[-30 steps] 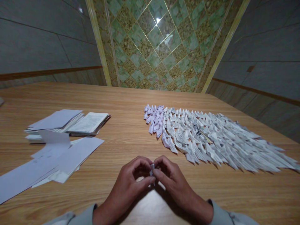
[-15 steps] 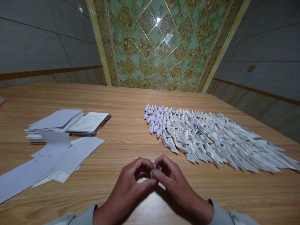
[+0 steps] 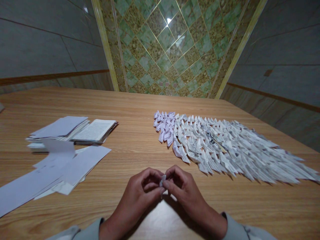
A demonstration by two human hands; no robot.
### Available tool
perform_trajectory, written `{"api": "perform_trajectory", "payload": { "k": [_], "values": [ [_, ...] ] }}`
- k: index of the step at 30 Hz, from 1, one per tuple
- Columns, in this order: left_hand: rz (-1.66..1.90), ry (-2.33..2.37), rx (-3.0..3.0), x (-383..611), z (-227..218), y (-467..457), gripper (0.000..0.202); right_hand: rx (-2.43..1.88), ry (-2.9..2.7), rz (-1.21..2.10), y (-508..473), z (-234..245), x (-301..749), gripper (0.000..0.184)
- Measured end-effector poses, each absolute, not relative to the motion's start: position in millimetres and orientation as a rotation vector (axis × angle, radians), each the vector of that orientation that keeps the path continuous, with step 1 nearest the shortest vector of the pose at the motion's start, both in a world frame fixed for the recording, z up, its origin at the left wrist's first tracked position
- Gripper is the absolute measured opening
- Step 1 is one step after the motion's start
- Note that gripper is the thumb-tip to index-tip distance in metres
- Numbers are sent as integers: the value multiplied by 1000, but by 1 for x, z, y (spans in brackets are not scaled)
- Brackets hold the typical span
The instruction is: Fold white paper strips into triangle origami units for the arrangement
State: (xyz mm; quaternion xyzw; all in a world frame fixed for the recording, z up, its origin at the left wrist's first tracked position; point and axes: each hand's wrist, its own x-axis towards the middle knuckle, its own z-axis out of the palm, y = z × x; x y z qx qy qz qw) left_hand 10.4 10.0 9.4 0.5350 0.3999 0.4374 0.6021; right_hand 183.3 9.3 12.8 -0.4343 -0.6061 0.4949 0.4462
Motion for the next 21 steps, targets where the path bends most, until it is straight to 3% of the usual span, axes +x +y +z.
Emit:
{"api": "perform_trajectory", "payload": {
  "k": [21],
  "values": [
    [980, 876, 1000, 11, 13, 17, 21, -1110, -1569, 1063, 10, 16, 186, 13]
  ]
}}
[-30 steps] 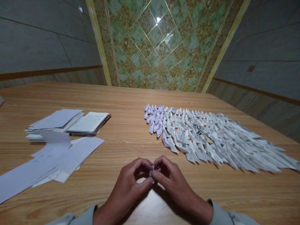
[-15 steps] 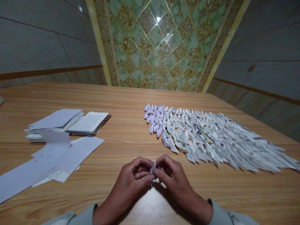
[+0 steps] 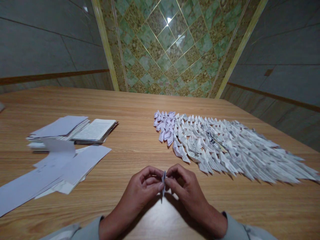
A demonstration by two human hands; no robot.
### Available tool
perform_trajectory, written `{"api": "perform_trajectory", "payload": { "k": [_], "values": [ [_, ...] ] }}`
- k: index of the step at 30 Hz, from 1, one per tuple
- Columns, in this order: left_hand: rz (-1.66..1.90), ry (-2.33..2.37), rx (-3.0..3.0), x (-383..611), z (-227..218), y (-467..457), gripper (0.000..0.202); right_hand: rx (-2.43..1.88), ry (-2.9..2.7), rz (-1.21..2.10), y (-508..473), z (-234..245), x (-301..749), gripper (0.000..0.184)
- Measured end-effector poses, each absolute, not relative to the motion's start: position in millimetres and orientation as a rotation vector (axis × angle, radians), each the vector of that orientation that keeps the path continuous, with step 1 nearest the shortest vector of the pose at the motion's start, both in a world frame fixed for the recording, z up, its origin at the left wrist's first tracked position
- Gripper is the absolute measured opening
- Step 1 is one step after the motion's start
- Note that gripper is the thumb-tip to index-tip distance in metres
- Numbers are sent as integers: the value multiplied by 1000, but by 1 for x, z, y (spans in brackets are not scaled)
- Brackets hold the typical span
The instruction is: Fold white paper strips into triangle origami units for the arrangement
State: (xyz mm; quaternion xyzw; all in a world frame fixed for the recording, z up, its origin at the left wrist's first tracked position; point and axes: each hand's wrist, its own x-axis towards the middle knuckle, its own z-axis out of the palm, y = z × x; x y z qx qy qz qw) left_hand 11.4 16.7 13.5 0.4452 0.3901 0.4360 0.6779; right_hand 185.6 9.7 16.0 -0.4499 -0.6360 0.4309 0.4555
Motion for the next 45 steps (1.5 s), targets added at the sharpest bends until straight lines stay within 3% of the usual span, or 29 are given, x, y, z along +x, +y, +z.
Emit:
{"api": "perform_trajectory", "payload": {
  "k": [4, 8, 14, 21, 27, 35, 40, 45],
  "values": [
    [1026, 902, 1059, 12, 10, 16, 18, -1160, -1689, 798, 7, 13, 183, 6],
    [1101, 905, 1167, 16, 9, 10, 16, -1157, -1843, 477, 3, 7, 179, 22],
    [1128, 1029, 1265, 19, 11, 3, 13, -1092, -1947, 368, 2, 5, 179, 16],
    [1001, 939, 1126, 14, 9, 5, 27, -1041, -1875, 462, 1, 6, 179, 11],
    [911, 865, 1074, 16, 9, 8, 39, -1033, -1916, 329, 0, 3, 179, 13],
    [956, 1000, 1252, 9, 11, 10, 24, -1056, -1860, 552, 1, 8, 182, 18],
    [919, 1084, 1515, 7, 19, 5, 19, -1163, -1746, 870, 1, 18, 180, 7],
    [894, 1160, 1758, 5, 23, 4, 19, -1174, -1743, 867, 1, 17, 178, 6]
  ]
}}
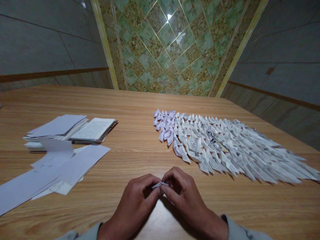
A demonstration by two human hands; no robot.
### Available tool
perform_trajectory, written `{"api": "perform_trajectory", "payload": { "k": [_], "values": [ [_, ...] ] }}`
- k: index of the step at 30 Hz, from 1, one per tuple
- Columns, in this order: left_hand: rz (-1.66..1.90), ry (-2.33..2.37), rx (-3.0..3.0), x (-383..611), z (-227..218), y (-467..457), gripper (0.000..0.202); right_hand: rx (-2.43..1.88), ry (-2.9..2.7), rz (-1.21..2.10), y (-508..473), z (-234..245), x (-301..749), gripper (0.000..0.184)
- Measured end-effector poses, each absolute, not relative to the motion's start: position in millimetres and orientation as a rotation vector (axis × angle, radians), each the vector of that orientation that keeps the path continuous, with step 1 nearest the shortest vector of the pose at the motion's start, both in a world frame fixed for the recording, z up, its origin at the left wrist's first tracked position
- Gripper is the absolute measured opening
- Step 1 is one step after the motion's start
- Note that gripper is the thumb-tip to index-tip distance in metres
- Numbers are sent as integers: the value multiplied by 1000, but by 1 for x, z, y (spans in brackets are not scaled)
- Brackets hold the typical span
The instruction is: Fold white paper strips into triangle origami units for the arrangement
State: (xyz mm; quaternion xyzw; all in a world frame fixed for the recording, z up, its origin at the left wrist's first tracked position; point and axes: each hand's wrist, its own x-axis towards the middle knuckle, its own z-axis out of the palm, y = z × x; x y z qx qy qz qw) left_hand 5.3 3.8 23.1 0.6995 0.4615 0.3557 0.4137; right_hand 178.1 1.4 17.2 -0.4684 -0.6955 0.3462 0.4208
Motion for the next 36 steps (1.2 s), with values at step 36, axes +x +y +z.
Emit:
{"api": "perform_trajectory", "payload": {
  "k": [36],
  "values": [
    [842, 1186, 1243, 9, 3, 1, 22, -1108, -1792, 1026, 2, 1, 191, 19]
  ]
}}
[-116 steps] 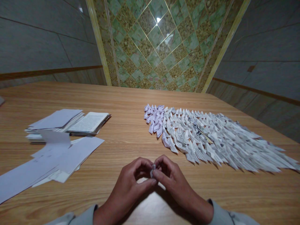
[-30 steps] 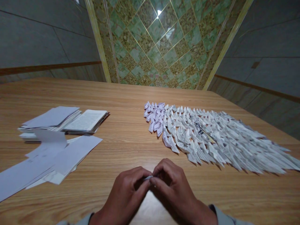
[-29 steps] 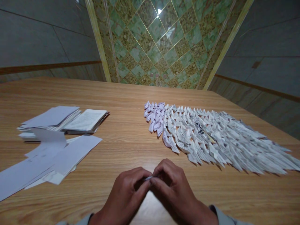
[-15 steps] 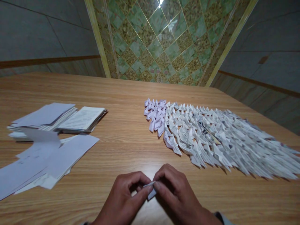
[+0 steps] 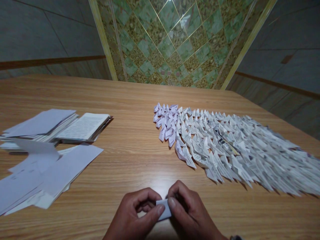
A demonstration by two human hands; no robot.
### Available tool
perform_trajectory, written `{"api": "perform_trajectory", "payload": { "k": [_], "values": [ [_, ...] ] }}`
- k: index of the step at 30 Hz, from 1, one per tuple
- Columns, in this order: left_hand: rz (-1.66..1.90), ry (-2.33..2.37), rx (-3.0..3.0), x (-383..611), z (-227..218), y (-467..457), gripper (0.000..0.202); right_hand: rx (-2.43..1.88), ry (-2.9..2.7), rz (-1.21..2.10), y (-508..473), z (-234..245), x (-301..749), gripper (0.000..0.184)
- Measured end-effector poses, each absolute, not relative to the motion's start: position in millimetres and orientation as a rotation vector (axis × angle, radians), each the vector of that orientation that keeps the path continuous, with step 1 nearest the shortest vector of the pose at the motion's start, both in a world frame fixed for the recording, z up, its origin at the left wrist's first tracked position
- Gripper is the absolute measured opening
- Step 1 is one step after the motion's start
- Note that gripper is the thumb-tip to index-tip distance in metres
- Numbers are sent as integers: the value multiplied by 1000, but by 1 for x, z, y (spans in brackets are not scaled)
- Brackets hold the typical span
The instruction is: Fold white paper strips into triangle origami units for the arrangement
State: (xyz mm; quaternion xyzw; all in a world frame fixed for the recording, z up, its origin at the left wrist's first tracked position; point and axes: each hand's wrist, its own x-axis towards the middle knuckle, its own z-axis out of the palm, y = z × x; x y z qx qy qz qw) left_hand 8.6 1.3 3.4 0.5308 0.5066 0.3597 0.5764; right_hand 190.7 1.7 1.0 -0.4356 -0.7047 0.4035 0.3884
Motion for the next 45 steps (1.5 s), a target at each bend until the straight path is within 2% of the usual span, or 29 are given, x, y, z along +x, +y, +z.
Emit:
{"api": "perform_trajectory", "payload": {
  "k": [2, 6, 10, 12, 17, 23, 29, 36, 45],
  "values": [
    [834, 1200, 1295, 7, 4, 1, 24, -1085, -1860, 1005, 2, -2, 191, 26],
    [810, 1145, 1520, 2, 2, 3, 22, -947, -2040, 705, 5, -7, 190, 45],
    [853, 1148, 1598, 1, 1, 4, 23, -997, -1925, 822, 5, -15, 189, 55],
    [814, 1177, 1485, 2, 1, 3, 22, -1061, -1805, 954, 3, -18, 189, 54],
    [790, 1117, 1140, 7, 3, 1, 33, -1140, -1711, 1150, -3, -13, 192, 35],
    [818, 1180, 1329, 7, 5, 0, 28, -1042, -1894, 990, 0, -9, 194, 21],
    [839, 1135, 1286, 7, 6, 0, 27, -964, -1752, 1181, 3, -7, 191, 32],
    [809, 964, 1117, 5, 3, 10, 54, -1026, -1610, 1212, 0, 1, 188, 35],
    [873, 1084, 1247, 7, 9, 1, 41, -1045, -1767, 1114, 3, 2, 188, 27]
  ]
}}
